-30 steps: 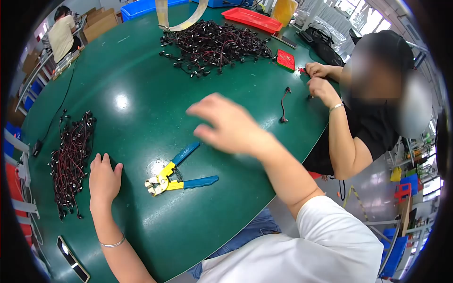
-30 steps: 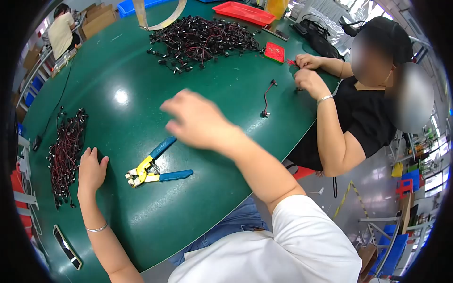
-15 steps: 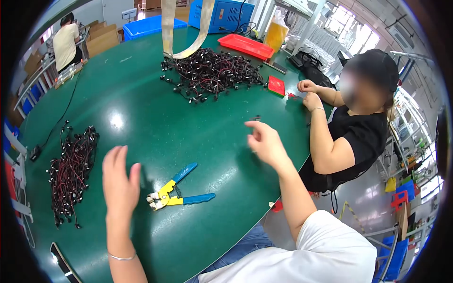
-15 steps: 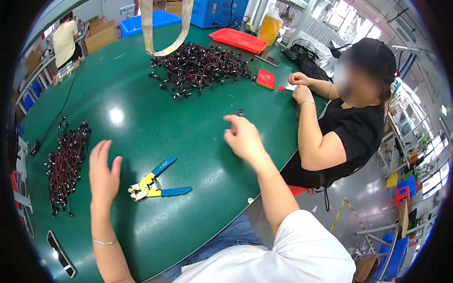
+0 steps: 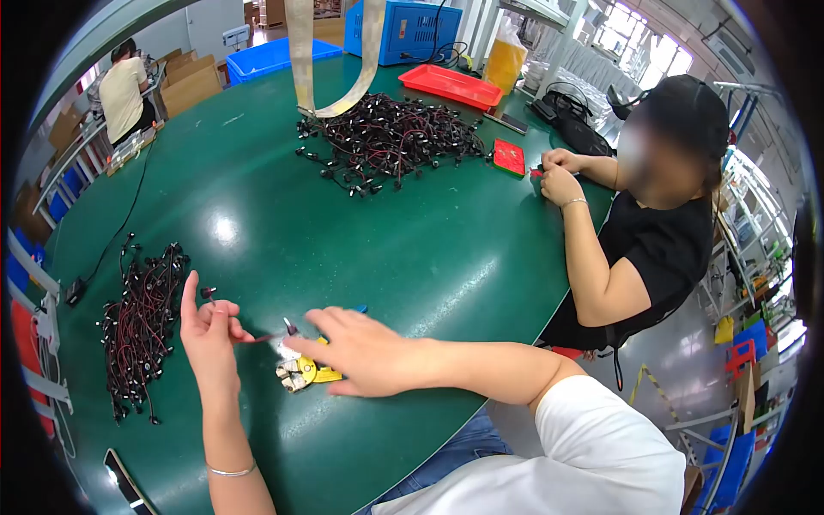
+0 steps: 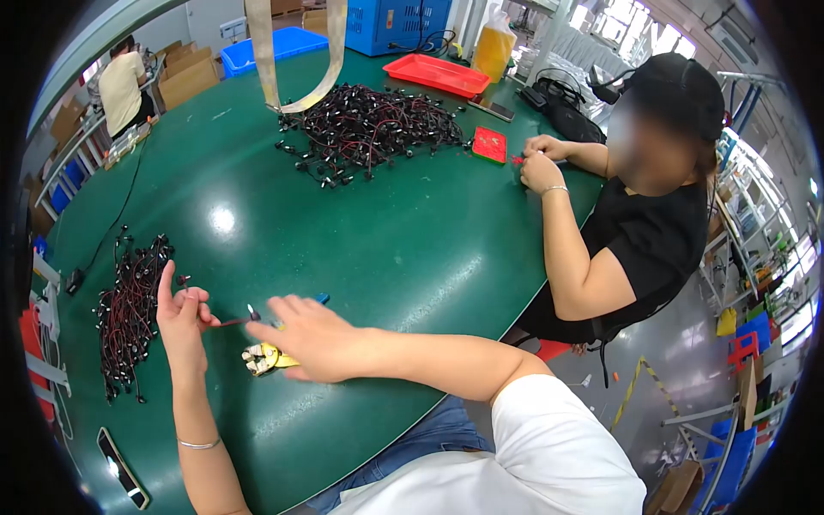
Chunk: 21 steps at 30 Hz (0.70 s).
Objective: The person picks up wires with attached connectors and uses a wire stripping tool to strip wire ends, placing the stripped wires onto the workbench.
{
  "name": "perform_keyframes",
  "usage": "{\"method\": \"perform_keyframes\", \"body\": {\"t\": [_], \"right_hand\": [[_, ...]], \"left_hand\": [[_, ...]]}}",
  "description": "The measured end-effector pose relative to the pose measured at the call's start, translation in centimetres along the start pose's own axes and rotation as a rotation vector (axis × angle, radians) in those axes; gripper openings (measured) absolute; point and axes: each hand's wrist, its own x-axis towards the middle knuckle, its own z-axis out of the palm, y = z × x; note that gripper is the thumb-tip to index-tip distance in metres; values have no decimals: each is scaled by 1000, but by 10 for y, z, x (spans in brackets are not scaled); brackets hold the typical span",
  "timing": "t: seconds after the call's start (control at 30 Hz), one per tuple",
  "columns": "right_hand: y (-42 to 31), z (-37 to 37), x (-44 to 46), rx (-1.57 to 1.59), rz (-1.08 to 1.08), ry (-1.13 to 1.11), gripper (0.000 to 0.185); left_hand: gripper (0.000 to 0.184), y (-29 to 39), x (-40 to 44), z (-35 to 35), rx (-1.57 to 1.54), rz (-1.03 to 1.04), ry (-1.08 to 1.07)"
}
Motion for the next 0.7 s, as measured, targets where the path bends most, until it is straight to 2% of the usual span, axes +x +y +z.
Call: {"method": "perform_keyframes", "body": {"t": [0.1,0.27,0.53,0.63,0.67,0.7], "right_hand": [[19,-8,-5,-158,162,-158,75],[18,-20,-18,-303,72,-186,81],[21,-31,-5,-44,246,-305,67],[28,-28,-10,306,243,-68,55],[27,-28,-10,338,225,-89,55],[24,-31,-9,514,290,-31,52]], "left_hand": [[37,-4,15,-16,102,-21,40],[32,-3,25,-36,227,30,45],[22,10,15,-26,268,-11,65],[23,19,7,-15,62,-43,-71],[23,23,4,-11,44,-50,-103],[24,29,1,-7,36,-60,-123]]}}
